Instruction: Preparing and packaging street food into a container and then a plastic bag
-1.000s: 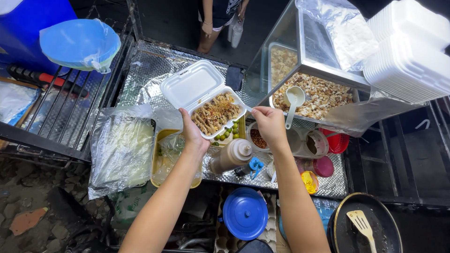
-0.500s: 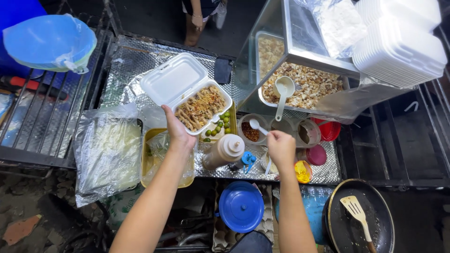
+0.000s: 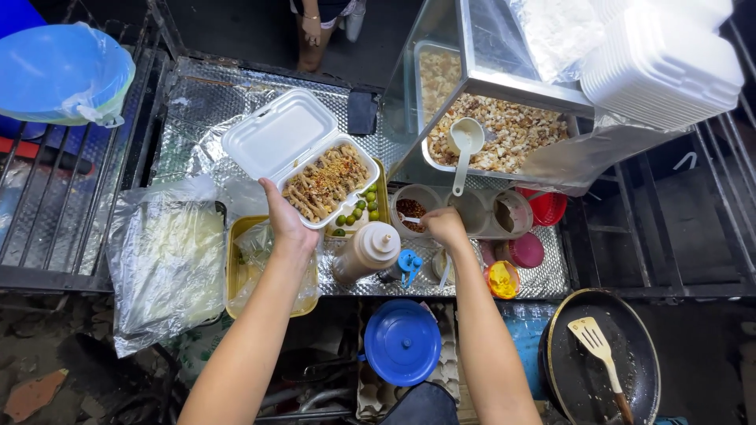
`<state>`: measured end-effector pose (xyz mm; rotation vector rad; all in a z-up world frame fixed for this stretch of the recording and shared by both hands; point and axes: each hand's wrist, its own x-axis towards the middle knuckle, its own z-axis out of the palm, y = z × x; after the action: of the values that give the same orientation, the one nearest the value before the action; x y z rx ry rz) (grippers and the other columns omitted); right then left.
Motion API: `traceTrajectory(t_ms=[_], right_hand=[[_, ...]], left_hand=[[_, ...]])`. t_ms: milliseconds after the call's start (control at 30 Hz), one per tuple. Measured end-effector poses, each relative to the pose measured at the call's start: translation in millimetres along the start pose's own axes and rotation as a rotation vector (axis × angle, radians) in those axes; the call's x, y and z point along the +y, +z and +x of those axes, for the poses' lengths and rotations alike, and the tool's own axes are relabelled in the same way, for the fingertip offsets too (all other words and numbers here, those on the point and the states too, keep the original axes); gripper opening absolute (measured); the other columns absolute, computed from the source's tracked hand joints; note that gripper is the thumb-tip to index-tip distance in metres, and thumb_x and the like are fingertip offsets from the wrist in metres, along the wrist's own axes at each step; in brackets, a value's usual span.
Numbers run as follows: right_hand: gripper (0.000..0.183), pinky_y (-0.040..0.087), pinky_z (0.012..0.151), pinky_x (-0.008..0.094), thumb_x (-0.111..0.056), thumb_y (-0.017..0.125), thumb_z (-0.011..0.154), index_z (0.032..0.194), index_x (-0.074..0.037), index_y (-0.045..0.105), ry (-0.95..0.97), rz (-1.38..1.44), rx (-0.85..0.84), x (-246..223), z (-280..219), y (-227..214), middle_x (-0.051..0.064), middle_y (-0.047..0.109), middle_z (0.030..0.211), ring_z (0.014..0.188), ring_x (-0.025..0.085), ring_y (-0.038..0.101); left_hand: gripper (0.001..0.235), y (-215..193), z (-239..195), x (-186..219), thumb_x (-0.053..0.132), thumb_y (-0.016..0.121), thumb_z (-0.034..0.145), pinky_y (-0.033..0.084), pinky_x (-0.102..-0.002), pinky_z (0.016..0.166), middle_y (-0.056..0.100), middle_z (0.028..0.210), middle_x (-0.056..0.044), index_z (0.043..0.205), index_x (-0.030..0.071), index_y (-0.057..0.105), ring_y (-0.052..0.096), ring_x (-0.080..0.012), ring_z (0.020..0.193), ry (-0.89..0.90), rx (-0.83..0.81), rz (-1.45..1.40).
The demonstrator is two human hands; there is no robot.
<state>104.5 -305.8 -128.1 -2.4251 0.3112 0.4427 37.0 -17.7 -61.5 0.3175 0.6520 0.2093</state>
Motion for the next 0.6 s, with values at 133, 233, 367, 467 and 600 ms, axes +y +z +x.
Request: traceTrajectory(t_ms=[133,233,367,467,600], right_hand=[[0.025,0.044,0.055,0.031,-0.013,0.068,0.089,0.107,0.001,0.081,0.066,0.337,0.061,42,22,5,0.017,0.068,0.074,0.063,0.016,0.052],[0.028,0.054,0.067,0.036,-0.017,0.074,0.088,0.108,0.001,0.079,0.1,0.438,0.109,66,29,5,0.024,0.074,0.095,0.09,0.026,0.071],[0.021,0.027,0.043,0.019,-0.011,0.069,0.087,0.101,0.004,0.075,0.126,0.612,0.142,43,-9,-7,0.002,0.048,0.058,0.045,0.005,0.036],[0.017,0.026,0.041,0.016,-0.009,0.068,0.085,0.096,0.002,0.076,0.144,0.657,0.166,37,-23,-9,-0.001,0.044,0.054,0.043,0.003,0.034],[0.013,0.022,0.04,0.015,-0.009,0.068,0.086,0.096,-0.001,0.074,0.16,0.8,0.094,43,-20,-9,-0.006,0.037,0.052,0.039,-0.001,0.027]], left_hand=[[0.094,3,-2,-1,0.078,0.042,0.089,0.041,-0.057,0.115,0.048,0.154,-0.021,0.149,0.007,0.048,0.05,-0.0407,0.139,0.017,-0.006,0.024],[0.092,-2,0,-7,0.078,0.04,0.09,0.042,-0.057,0.114,0.049,0.153,-0.023,0.148,0.007,0.048,0.051,-0.0412,0.138,0.012,-0.005,0.049],[0.089,-4,10,-14,0.078,0.039,0.091,0.044,-0.057,0.113,0.052,0.15,-0.022,0.146,0.009,0.05,0.053,-0.0403,0.136,0.005,-0.017,0.069],[0.087,-6,11,-16,0.076,0.038,0.092,0.045,-0.057,0.112,0.053,0.149,-0.023,0.145,0.008,0.05,0.054,-0.0402,0.135,0.0,-0.01,0.075],[0.091,-3,9,-14,0.077,0.037,0.092,0.043,-0.057,0.113,0.051,0.151,-0.024,0.148,0.006,0.047,0.052,-0.0418,0.137,-0.013,-0.019,0.072]])
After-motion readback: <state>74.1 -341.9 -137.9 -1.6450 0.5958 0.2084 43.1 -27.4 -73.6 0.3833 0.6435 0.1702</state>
